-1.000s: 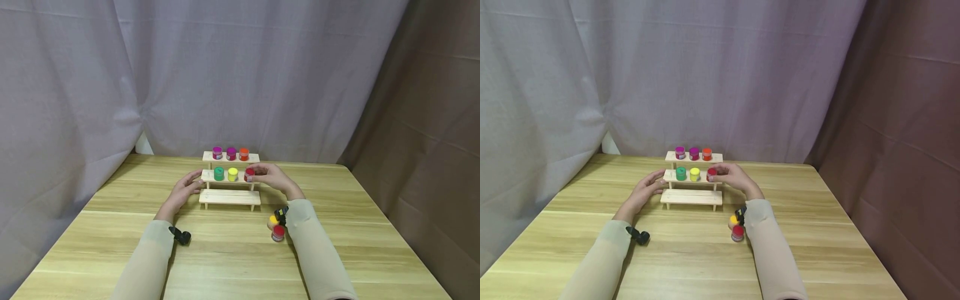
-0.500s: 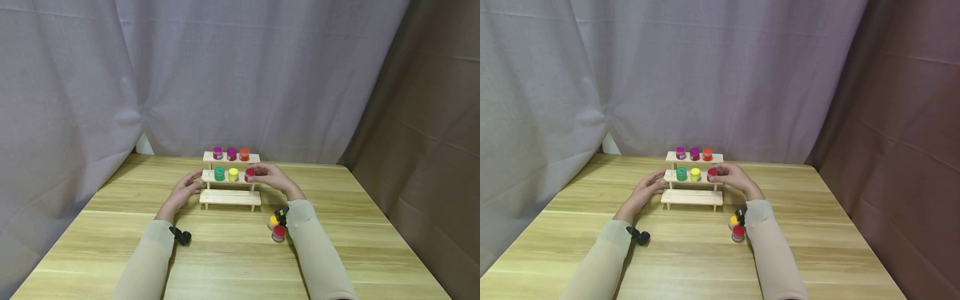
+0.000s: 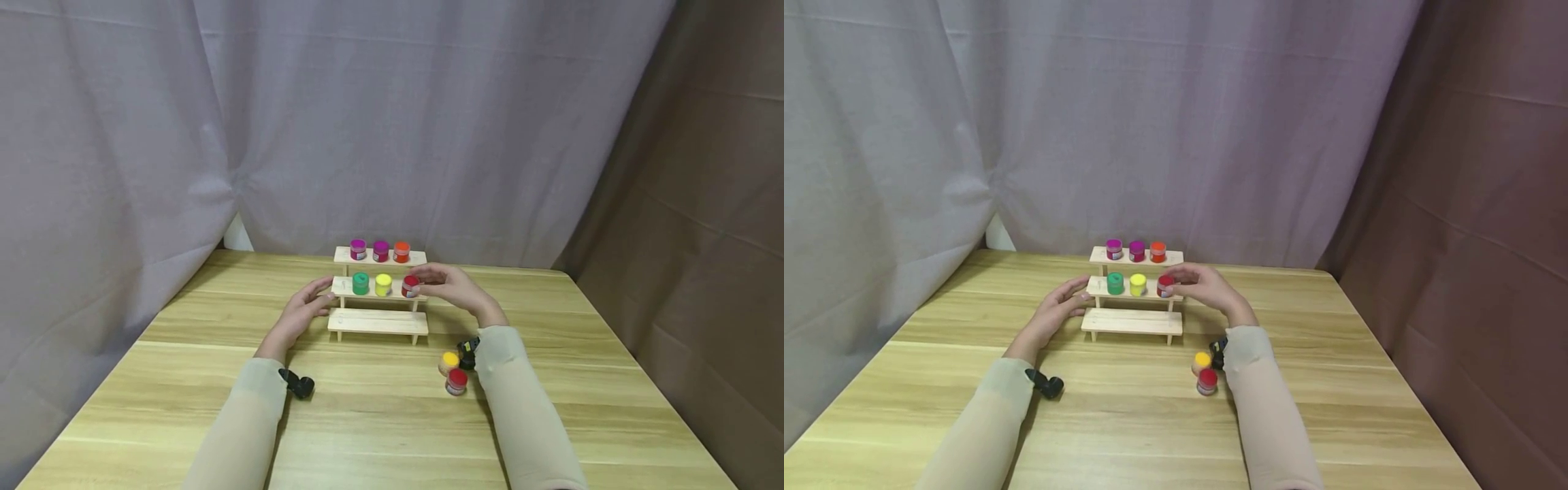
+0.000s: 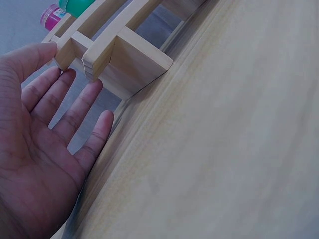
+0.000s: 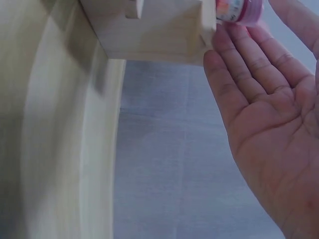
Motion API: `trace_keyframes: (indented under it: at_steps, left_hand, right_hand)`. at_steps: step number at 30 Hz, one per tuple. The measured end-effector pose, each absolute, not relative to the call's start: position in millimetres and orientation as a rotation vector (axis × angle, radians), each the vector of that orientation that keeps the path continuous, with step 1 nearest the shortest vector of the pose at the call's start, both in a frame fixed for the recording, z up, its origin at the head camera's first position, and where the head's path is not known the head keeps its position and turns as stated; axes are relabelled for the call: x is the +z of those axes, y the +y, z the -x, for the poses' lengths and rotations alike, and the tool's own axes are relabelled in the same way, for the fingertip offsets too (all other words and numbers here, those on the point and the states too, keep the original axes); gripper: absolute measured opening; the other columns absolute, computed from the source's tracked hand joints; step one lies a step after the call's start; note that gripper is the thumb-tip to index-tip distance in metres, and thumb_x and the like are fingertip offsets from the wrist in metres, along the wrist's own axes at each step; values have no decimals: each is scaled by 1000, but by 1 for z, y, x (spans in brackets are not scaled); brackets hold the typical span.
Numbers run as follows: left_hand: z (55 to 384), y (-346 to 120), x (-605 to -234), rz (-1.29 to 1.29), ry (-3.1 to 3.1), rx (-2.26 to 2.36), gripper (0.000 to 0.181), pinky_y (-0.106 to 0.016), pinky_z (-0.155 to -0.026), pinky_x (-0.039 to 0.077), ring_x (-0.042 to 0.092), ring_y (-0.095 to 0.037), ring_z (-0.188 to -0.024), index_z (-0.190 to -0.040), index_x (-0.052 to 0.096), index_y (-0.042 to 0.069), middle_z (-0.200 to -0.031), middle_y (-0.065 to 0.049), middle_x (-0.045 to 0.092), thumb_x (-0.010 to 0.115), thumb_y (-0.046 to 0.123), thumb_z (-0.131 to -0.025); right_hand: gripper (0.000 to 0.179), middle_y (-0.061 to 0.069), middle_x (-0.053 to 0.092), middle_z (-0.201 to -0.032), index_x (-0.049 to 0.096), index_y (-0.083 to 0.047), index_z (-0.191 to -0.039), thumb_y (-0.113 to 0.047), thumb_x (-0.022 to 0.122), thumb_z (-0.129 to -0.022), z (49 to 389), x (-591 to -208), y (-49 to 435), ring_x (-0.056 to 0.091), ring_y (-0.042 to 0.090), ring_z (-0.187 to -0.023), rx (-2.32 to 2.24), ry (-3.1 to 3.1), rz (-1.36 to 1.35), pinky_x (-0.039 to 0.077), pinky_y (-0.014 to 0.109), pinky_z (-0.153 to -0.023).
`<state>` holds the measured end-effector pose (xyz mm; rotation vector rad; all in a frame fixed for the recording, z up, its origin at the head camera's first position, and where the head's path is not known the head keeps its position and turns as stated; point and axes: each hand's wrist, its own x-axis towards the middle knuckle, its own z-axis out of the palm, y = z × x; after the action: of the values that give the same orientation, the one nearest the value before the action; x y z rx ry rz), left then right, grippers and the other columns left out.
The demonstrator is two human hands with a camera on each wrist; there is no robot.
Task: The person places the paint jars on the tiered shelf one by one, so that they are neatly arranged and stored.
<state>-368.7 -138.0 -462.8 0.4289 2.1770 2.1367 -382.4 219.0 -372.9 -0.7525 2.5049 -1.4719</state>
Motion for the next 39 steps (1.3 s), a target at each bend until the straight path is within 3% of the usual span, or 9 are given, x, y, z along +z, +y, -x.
trace_keyframes:
  at_steps: [11,18,25,34,39]
  left_hand:
    - [370,-139,-464,-444,2211,2149,56,-48,-102,51,54,-35,-128,-151,46,14,-156,-11,41,64,30,-100]
    - [368,-138,-464,-426,2197,2153,54,-48,-103,51,53,-35,-129,-150,47,15,-157,-10,41,64,28,-101]
    - [369,-138,-464,-437,2178,2154,56,-54,-106,47,49,-39,-133,-153,43,12,-159,-13,37,62,27,-102]
    - [360,-135,-448,-424,2157,2135,55,-56,-107,45,47,-41,-134,-153,40,6,-159,-17,35,59,17,-103]
    - [349,-133,-436,-446,2145,2139,55,-58,-108,43,47,-43,-134,-153,39,3,-159,-19,34,58,15,-103]
  right_hand:
    - [48,20,59,-138,57,-3,-138,-20,71,-96,377,-359,238,56,35,-127,-1499,2527,777,48,52,-106]
    - [47,10,64,-133,61,-7,-135,-29,72,-95,377,-357,248,59,27,-125,-1492,2578,753,51,41,-104]
    - [48,11,63,-135,61,-8,-136,-32,71,-96,375,-360,257,58,27,-126,-1479,2567,756,49,44,-105]
    - [50,12,62,-136,60,-6,-137,-32,70,-96,367,-363,277,60,24,-124,-1435,2570,749,51,39,-103]
    - [48,10,64,-134,63,-9,-134,-35,71,-95,363,-372,290,61,25,-122,-1364,2588,706,50,45,-104]
